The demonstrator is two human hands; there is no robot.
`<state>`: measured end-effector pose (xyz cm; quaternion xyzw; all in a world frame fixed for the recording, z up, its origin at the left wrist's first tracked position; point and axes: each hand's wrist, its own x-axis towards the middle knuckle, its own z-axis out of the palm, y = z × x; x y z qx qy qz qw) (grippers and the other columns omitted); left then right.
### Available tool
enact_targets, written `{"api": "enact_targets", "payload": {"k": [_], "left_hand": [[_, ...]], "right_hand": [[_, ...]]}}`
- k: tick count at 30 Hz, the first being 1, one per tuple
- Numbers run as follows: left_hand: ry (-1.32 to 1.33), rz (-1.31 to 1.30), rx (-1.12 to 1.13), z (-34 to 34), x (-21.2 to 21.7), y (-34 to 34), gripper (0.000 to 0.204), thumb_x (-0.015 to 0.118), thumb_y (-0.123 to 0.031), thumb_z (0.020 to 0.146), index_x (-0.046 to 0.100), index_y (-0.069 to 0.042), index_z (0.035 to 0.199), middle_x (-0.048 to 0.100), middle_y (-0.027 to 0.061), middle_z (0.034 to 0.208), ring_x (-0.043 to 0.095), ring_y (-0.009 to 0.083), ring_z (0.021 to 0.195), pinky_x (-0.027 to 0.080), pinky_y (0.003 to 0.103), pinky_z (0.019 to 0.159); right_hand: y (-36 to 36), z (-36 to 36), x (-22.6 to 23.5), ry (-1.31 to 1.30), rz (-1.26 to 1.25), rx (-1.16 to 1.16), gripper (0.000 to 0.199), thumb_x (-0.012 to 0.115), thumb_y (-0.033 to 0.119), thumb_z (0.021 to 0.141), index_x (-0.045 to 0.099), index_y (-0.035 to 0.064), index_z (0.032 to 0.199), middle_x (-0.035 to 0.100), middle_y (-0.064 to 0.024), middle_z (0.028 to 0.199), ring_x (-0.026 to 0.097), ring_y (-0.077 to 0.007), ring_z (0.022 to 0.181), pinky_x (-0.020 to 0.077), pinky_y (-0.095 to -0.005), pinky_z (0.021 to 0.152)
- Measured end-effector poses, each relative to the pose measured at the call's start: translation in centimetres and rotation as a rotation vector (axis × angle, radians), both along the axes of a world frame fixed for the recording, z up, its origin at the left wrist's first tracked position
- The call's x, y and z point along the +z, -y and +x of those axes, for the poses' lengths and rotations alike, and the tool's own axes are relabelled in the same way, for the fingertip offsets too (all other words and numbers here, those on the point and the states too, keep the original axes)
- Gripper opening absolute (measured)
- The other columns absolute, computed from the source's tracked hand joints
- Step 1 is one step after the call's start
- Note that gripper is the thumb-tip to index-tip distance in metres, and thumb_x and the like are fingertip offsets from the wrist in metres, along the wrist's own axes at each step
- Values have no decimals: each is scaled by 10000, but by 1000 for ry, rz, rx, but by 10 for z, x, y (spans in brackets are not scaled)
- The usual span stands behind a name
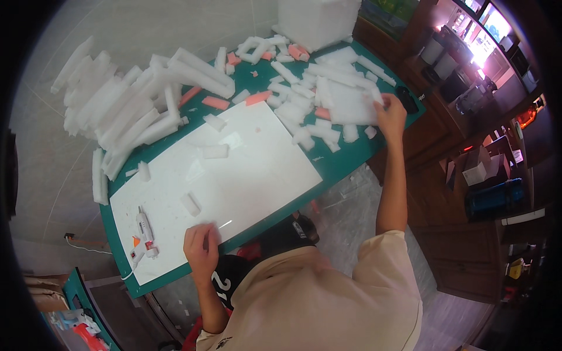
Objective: The person fits foam pieces together by hand, selects foam scraps from a pile on the table, and applies glue to a foam piece using a hot glue gun.
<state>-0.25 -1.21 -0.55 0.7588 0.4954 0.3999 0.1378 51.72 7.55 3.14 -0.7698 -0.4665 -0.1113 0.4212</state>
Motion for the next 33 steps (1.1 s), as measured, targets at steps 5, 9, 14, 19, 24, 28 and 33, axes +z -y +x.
{"api": "enact_targets", "payload": {"k": [5,9,14,19,24,28,33], "left_hand": [[-9,-13,-3,0,2,-1,156,637,8,794,660,-7,948,638,147,912,603,321,827,483,393,712],[-23,10,-7,1,2,-2,122,623,11,823,657,13,940,635,143,896,604,295,806,486,353,704],[-10,17,-5,2,1,-2,118,624,8,826,658,14,939,634,141,895,603,289,804,485,350,699],[-23,12,2,1,2,-1,109,622,8,829,656,13,932,635,140,895,602,288,800,484,349,696],[-11,-12,1,1,-1,-1,158,643,12,795,654,-1,952,643,142,926,606,318,835,483,389,724],[-13,-9,2,-1,-1,0,158,641,12,795,655,-2,953,642,141,925,604,317,832,483,390,726],[-5,-12,0,1,2,0,161,640,16,792,654,-1,951,641,140,917,604,316,827,483,388,718]], "right_hand": [[33,15,-20,-156,-82,-132,283,740,163,786,677,16,1020,711,-134,928,684,-239,868,516,-342,792],[41,30,-38,-221,-151,-137,295,716,165,812,675,16,1063,713,-143,963,690,-245,888,517,-340,803],[28,47,-52,-121,-95,-89,327,644,132,848,644,10,1151,696,-187,1038,680,-312,956,511,-379,846],[6,52,-43,-86,-125,-80,369,608,163,858,621,6,1192,664,-222,1102,648,-354,1025,491,-408,901],[-16,74,-41,34,-175,-13,424,625,198,841,605,24,1227,659,-206,1133,623,-375,1067,466,-418,943],[-45,47,-24,152,-11,128,433,652,216,826,616,56,1227,655,-194,1154,616,-376,1079,456,-403,957],[-62,47,-9,16,-130,218,394,658,236,840,641,49,1186,658,-195,1142,641,-334,1041,474,-373,922]]}}
